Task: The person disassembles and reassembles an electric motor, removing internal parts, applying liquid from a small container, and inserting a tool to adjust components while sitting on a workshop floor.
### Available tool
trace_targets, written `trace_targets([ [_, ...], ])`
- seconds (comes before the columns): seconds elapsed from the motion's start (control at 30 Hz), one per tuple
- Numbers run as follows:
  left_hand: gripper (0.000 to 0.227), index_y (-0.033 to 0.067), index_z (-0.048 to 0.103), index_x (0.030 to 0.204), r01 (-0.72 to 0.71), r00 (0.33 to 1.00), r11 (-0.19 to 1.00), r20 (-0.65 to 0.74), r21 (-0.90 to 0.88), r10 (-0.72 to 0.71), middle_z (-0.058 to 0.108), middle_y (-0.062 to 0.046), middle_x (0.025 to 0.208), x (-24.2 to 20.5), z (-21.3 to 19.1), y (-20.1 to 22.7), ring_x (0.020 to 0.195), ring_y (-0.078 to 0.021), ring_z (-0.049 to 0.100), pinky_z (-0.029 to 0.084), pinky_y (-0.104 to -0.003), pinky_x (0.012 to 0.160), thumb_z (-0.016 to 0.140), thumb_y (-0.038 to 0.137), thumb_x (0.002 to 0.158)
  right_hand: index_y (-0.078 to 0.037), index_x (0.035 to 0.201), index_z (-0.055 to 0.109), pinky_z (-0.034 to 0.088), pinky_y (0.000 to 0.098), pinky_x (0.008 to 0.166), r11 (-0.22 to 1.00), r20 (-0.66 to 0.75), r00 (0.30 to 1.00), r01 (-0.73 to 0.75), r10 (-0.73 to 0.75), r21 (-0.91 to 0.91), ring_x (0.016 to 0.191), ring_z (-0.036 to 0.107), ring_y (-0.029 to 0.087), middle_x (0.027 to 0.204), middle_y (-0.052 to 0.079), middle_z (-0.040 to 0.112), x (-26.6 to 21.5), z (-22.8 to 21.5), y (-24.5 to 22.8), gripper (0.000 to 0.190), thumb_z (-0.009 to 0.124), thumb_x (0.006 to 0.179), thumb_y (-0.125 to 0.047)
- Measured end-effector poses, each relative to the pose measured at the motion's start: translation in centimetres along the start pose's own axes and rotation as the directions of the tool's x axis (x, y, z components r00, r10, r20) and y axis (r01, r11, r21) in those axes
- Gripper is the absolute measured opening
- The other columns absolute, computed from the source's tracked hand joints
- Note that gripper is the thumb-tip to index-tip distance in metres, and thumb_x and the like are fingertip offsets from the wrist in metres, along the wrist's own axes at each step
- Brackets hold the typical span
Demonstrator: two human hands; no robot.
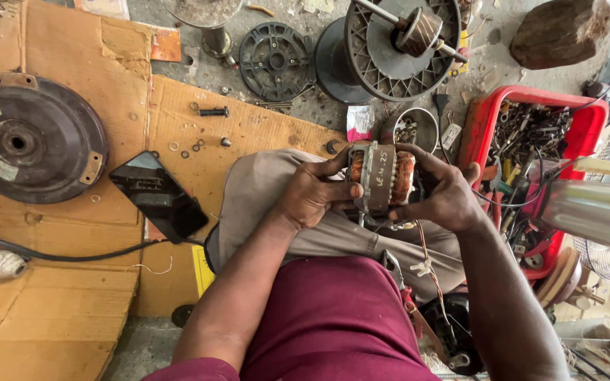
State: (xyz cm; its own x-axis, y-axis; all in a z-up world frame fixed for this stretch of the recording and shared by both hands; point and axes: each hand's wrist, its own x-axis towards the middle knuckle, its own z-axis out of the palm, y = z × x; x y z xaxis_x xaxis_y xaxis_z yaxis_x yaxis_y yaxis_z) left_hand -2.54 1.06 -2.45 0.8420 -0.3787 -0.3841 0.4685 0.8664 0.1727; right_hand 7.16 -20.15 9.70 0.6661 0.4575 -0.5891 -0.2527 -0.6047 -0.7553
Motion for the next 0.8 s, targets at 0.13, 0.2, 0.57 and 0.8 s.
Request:
trace_targets([
  [0.13,0.057,0.0017,0.064,0.136,-0.024,1.0,0.997,0.018,0.067,0.023,0.072,-0.005,0.114,0.6,-1.4,-0.4,0.099,-0.0162,0.072,0.063,-0.033,0.083,0.085,0.0,0.083,-0.004,0.151,0.049,0.048,0.0336,0.11,0.999,-0.094,0.994,0.05,-0.05,-0.003,0.126,0.062,0.018,0.135,0.012,0.068,-0.7,1.6,-1.2,0.111,0.096,0.05,-0.004],
  [0.2,0.053,-0.0039,0.067,0.136,-0.067,0.998,0.979,0.011,0.191,0.066,0.07,-0.008,0.109,0.9,-1.5,-0.4,0.091,-0.0159,0.067,0.054,-0.028,0.074,0.087,0.014,0.091,-0.006,0.149,0.052,0.051,0.0352,0.11,0.996,-0.176,0.982,0.065,-0.074,-0.058,0.127,0.064,0.019,0.135,0.012,0.069,-0.9,3.1,-2.3,0.11,0.096,0.049,-0.008],
  [0.57,0.062,-0.0002,0.05,0.144,-0.106,0.992,0.992,-0.057,0.069,0.11,0.066,-0.012,0.129,0.6,1.9,0.9,0.116,-0.0208,0.067,0.057,-0.035,0.1,0.075,0.018,0.091,-0.009,0.145,0.058,0.046,0.05,0.109,0.872,-0.357,0.868,0.157,-0.345,-0.463,0.13,0.052,0.04,0.141,0.019,0.057,-2.1,6.7,-4.3,0.097,0.096,0.057,-0.022],
  [0.8,0.056,0.0033,0.046,0.139,-0.146,0.983,0.988,-0.11,0.041,0.149,0.066,-0.016,0.126,-0.7,-3.0,-1.4,0.114,-0.0287,0.069,0.058,-0.045,0.099,0.069,0.011,0.089,0.019,0.133,0.06,0.059,0.0523,0.096,0.868,-0.478,0.846,0.039,0.235,0.496,0.112,0.072,0.043,0.129,0.039,0.063,2.1,-4.1,5.4,0.057,0.065,0.11,-0.033],
])
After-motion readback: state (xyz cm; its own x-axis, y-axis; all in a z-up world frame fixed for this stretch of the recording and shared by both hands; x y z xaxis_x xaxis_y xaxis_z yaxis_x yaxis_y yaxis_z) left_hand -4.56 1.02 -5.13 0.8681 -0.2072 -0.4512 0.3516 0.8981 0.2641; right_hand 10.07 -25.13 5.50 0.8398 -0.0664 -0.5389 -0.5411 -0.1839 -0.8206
